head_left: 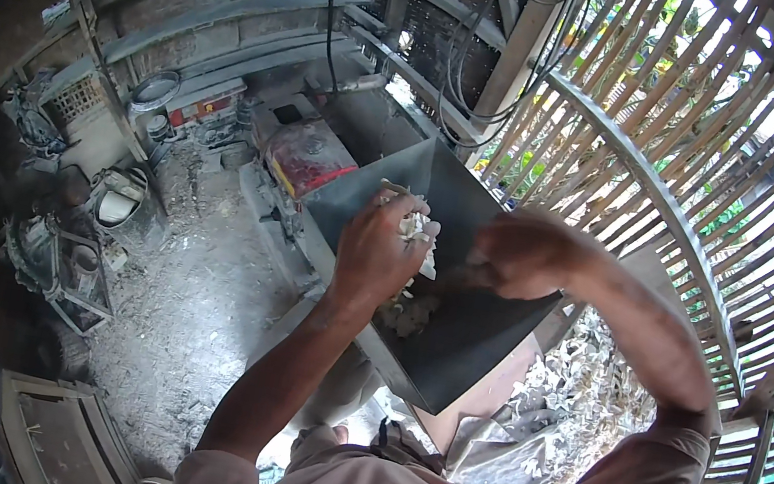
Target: The person processes cassava chips by grabbing handfuls from a large bin and dropping them into a machine hopper, occasionally using a wooden paddle to push the chips further into the hopper.
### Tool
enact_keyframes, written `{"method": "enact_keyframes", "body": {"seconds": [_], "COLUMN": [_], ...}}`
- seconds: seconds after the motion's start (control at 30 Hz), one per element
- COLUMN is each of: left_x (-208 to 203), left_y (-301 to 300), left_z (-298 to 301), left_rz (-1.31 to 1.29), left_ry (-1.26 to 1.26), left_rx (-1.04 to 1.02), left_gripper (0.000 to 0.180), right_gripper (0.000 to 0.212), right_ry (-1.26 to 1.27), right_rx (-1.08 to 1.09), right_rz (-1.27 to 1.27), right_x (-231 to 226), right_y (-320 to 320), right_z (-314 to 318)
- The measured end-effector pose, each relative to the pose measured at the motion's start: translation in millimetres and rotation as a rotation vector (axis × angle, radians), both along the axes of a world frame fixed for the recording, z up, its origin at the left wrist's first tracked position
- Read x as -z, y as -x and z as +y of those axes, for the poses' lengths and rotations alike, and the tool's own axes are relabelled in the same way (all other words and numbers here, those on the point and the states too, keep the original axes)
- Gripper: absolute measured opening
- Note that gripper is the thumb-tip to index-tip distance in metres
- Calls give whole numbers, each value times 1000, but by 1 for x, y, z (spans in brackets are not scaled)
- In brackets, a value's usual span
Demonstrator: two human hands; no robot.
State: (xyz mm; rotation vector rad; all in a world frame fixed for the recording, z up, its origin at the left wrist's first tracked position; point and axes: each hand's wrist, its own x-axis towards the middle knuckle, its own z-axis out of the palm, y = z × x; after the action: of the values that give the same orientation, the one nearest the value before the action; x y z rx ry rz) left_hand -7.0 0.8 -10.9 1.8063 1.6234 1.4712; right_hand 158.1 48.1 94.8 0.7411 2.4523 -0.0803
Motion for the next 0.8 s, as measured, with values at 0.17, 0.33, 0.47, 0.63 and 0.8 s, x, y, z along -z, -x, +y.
{"method": "enact_keyframes", "body": {"seconds": [0.17, 0.33, 0.47, 0.63, 0.8], "left_x": [1, 1, 7, 1, -5], "left_y": [-7, -1, -2, -7, -3], "left_z": [3, 1, 8, 7, 0], "left_rz": [-19, 3, -6, 74, 106], "left_ry": [-7, 16, -78, -42, 91], "left_rx": [55, 14, 52, 55, 39], "left_gripper": [25, 34, 38, 45, 45], "right_gripper": [20, 17, 20, 21, 23], "right_ry": [-24, -2, -18, -62, -50], "right_rx": [-2, -2, -16, 19, 40], "right_rz": [-135, -116, -122, -69, -39], "right_x": [107, 15, 66, 77, -11], "right_y": [-4, 9, 7, -5, 3], "right_z": [-2, 2, -15, 1, -17]}}
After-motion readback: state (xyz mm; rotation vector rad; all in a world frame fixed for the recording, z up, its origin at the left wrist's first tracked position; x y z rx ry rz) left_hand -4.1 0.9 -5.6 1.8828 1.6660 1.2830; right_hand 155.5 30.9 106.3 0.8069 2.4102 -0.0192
